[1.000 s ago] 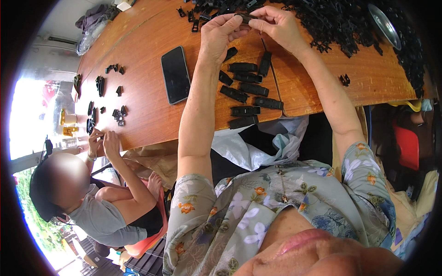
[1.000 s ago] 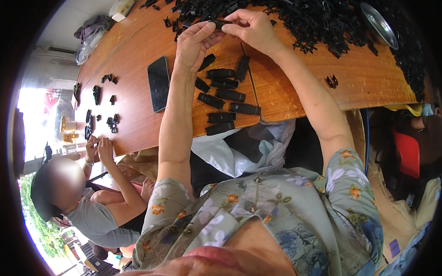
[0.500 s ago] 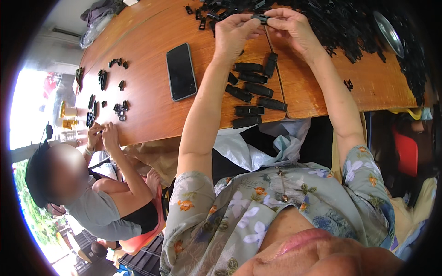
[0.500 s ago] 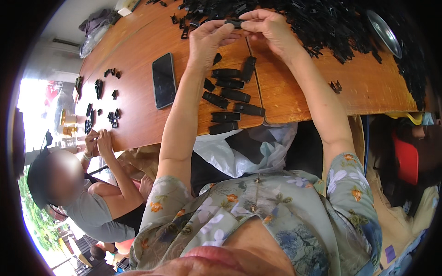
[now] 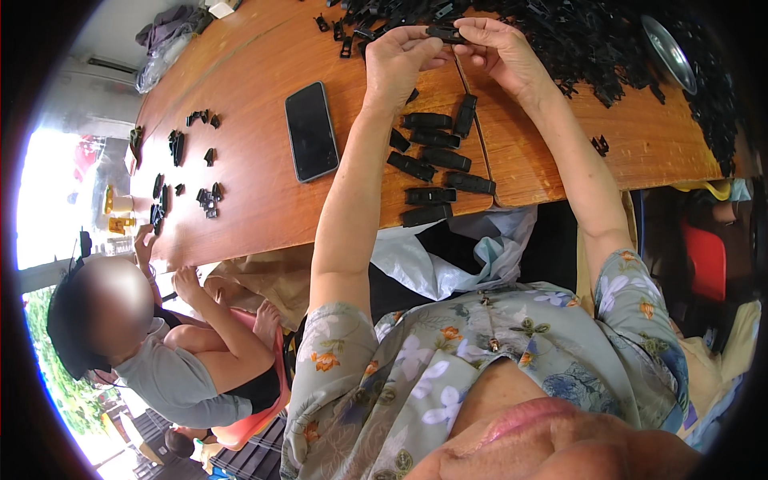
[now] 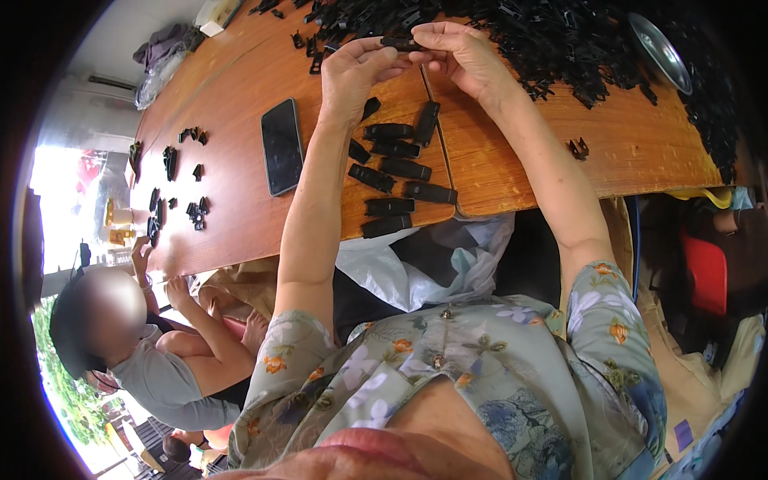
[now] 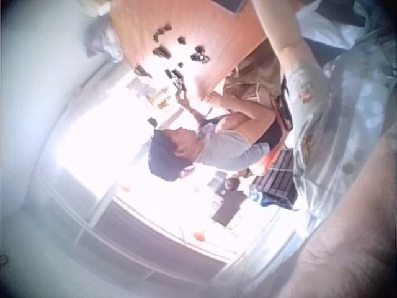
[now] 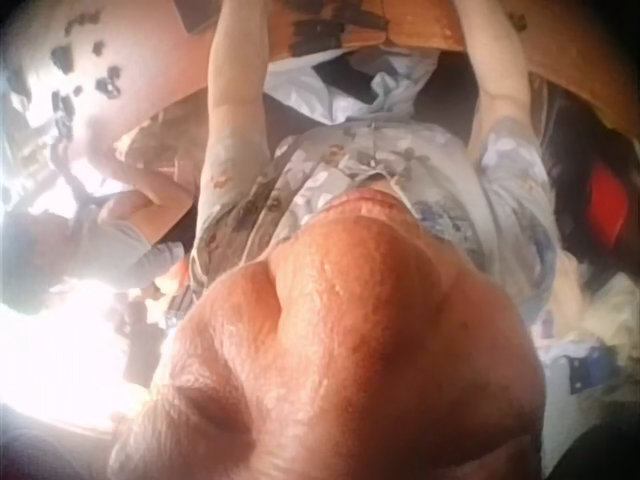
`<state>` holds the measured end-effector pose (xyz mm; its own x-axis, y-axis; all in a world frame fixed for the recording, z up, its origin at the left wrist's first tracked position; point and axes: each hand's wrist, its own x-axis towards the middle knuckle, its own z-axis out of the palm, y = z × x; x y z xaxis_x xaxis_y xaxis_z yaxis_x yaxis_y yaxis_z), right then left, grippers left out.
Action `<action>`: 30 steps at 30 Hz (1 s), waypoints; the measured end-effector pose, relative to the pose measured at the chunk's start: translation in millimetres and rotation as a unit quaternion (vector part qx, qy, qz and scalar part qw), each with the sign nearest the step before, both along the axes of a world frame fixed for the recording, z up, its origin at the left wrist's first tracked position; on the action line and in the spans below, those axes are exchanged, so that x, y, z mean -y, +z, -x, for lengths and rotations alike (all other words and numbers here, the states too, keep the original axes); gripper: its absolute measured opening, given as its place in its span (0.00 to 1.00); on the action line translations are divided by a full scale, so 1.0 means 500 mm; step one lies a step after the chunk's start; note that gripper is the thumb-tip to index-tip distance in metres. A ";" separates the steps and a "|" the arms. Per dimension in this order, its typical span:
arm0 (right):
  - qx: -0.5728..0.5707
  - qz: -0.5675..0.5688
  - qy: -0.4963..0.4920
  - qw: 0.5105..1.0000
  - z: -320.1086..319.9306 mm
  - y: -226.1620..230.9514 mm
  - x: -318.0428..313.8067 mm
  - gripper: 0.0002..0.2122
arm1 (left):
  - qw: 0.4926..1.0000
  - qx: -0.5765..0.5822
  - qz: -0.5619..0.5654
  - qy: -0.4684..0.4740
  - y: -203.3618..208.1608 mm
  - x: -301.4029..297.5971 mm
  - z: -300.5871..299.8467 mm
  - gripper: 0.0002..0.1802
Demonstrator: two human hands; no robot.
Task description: The person assembles small plastic parts by taking black components from a pile on the table and snapping them together by hand.
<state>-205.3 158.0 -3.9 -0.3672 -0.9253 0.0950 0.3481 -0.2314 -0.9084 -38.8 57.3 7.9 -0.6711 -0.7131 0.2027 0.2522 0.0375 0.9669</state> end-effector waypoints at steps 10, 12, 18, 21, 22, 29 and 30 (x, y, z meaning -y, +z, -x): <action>-0.088 0.021 -0.020 0.996 -0.001 0.012 -0.005 0.13 | 0.998 0.041 0.042 -0.002 0.005 0.005 -0.006 0.13; -0.078 0.012 -0.011 0.997 -0.008 0.010 -0.001 0.14 | 0.999 0.026 0.032 0.003 -0.002 0.008 -0.006 0.13; -0.105 0.004 -0.004 0.994 0.006 0.010 -0.007 0.11 | 0.990 0.078 0.103 0.058 0.026 0.037 -0.030 0.13; -0.153 0.008 -0.028 0.988 0.000 0.001 0.002 0.09 | 0.950 0.035 0.072 0.302 0.018 0.105 -0.075 0.10; -0.186 0.006 -0.021 0.982 -0.006 -0.005 0.008 0.09 | 0.949 0.035 0.073 0.303 0.006 0.128 -0.091 0.10; -0.303 -0.067 -0.057 0.949 -0.013 -0.045 0.023 0.06 | 0.833 0.317 0.300 0.340 -0.030 0.122 -0.074 0.18; -0.311 -0.066 -0.067 0.946 -0.017 -0.045 0.025 0.06 | 0.808 0.339 0.349 0.333 -0.038 0.121 -0.064 0.19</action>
<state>-196.9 145.7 -26.6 -0.3932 -0.8934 0.2175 -0.2879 -0.1051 -0.9519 -6.8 -3.1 -10.9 -0.3114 -0.8322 0.4587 -0.6269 0.5427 0.5590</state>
